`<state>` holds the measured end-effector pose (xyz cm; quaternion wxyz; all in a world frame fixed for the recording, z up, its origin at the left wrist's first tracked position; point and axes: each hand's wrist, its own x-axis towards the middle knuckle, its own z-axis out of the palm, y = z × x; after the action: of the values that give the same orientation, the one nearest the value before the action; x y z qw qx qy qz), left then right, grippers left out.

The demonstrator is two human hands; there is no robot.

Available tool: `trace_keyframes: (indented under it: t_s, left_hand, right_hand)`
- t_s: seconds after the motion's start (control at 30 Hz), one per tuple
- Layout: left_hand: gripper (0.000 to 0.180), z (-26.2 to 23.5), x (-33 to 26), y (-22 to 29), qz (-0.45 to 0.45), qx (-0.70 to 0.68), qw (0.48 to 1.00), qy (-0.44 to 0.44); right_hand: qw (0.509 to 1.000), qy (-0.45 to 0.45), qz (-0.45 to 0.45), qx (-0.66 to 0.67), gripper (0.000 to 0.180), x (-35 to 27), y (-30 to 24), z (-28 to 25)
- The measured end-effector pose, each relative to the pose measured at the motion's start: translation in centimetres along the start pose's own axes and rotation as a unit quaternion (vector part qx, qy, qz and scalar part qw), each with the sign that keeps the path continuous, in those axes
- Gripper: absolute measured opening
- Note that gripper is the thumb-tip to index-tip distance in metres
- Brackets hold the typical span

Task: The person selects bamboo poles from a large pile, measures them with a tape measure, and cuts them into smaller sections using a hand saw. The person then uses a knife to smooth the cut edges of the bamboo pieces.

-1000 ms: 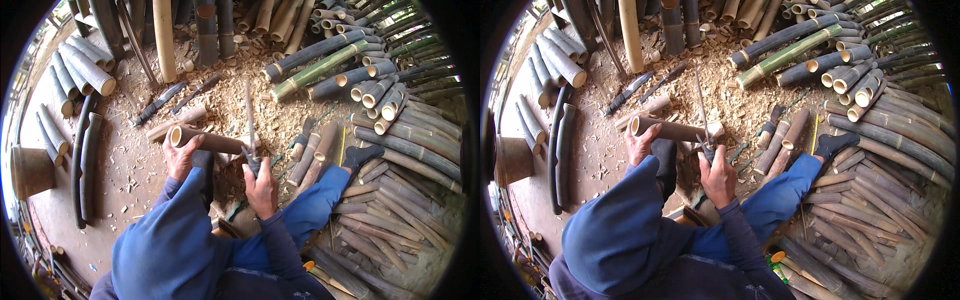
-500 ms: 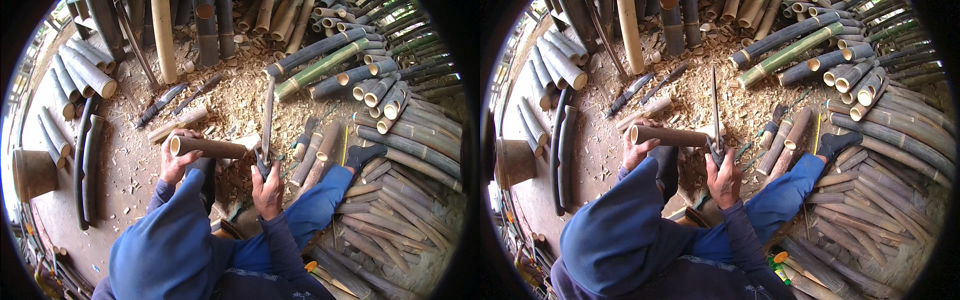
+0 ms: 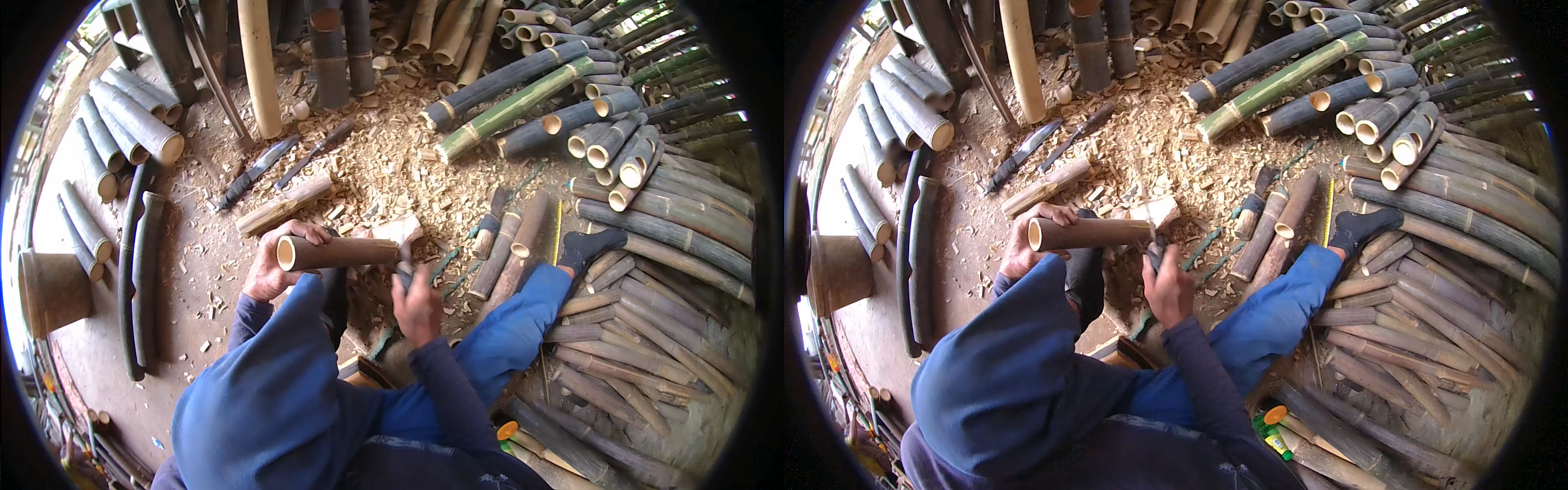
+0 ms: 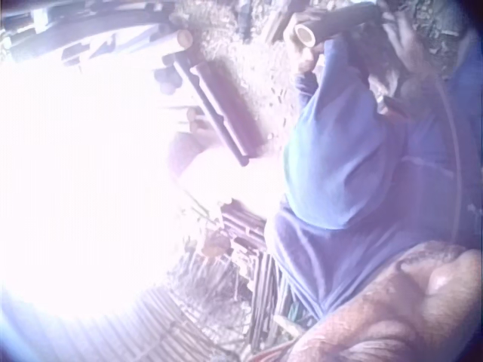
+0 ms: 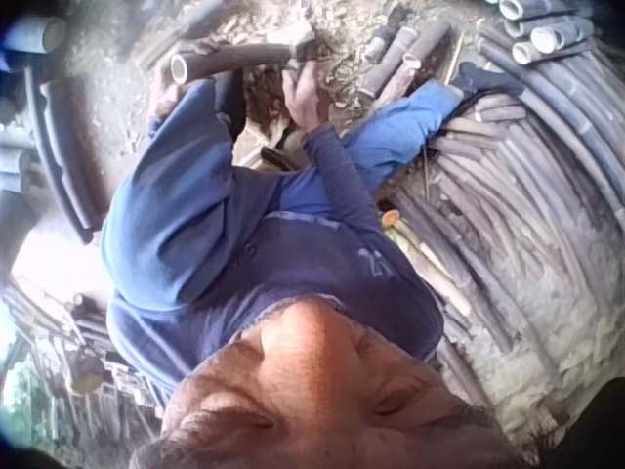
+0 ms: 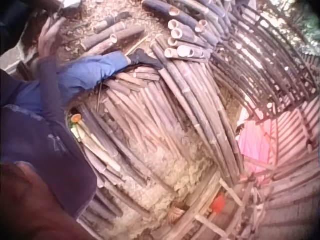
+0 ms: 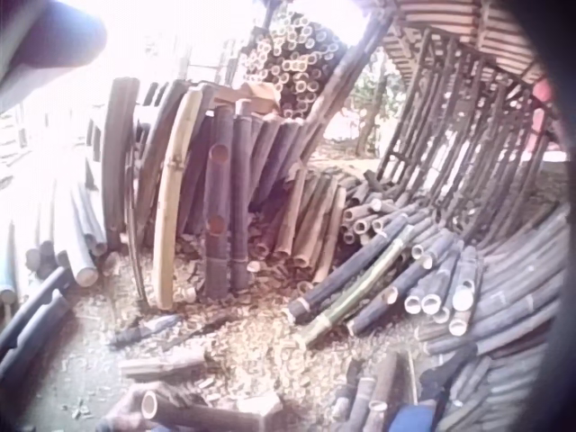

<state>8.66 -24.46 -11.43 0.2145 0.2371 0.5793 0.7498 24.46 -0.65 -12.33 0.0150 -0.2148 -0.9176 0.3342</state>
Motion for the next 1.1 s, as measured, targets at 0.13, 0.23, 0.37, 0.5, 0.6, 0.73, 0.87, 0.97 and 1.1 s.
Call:
trace_keyframes:
  t_s: [0.13, 0.23, 0.37, 0.5, 0.6, 0.73, 0.87, 0.97, 1.1]
  left_hand:
    - [0.05, 0.7, 0.2, 1.2, -0.037, 0.005, 0.999, 0.026]
    - [0.048, -0.4, 0.1, 0.5, 0.016, 0.019, 1.0, 0.012]
    - [0.045, -0.1, -1.1, 0.6, -0.011, 0.041, 0.999, 0.022]
    - [0.042, 1.8, 0.5, 1.1, 0.01, 0.026, 1.0, 0.001]
    - [0.043, 0.6, 0.2, 0.8, 0.063, 0.045, 0.997, -0.006]
    - [0.081, 0.1, -1.3, 0.4, -0.095, 0.024, 0.961, 0.26]
    - [0.094, -2.8, -2.7, -1.0, -0.048, 0.487, 0.809, 0.325]
    - [0.078, -2.3, -0.4, -0.5, 0.02, 0.563, 0.797, 0.22]
    - [0.071, -0.7, 6.3, -4.7, -0.006, 0.592, 0.805, 0.025]
  right_hand:
    - [0.998, -0.061, 0.008, -0.029, 0.038, 0.8, 2.3, 0.5]
    - [0.999, -0.04, 0.008, 0.006, 0.04, 0.8, -0.6, -2.1]
    - [0.99, 0.026, -0.063, 0.125, 0.031, 0.2, -5.7, -5.5]
    - [0.994, -0.024, 0.005, -0.103, 0.03, 0.0, 2.8, 1.7]
    - [0.984, -0.126, 0.107, 0.063, 0.036, 1.6, 3.6, 2.0]
    - [0.988, -0.075, 0.079, 0.109, 0.043, 0.2, 7.6, 4.3]
    - [0.993, -0.047, 0.083, 0.074, 0.044, -0.8, 8.5, 6.7]
    - [0.992, -0.054, 0.086, 0.07, 0.047, -0.6, 7.4, 6.3]
    - [0.989, -0.065, 0.107, 0.075, 0.05, -0.7, 7.3, 6.2]
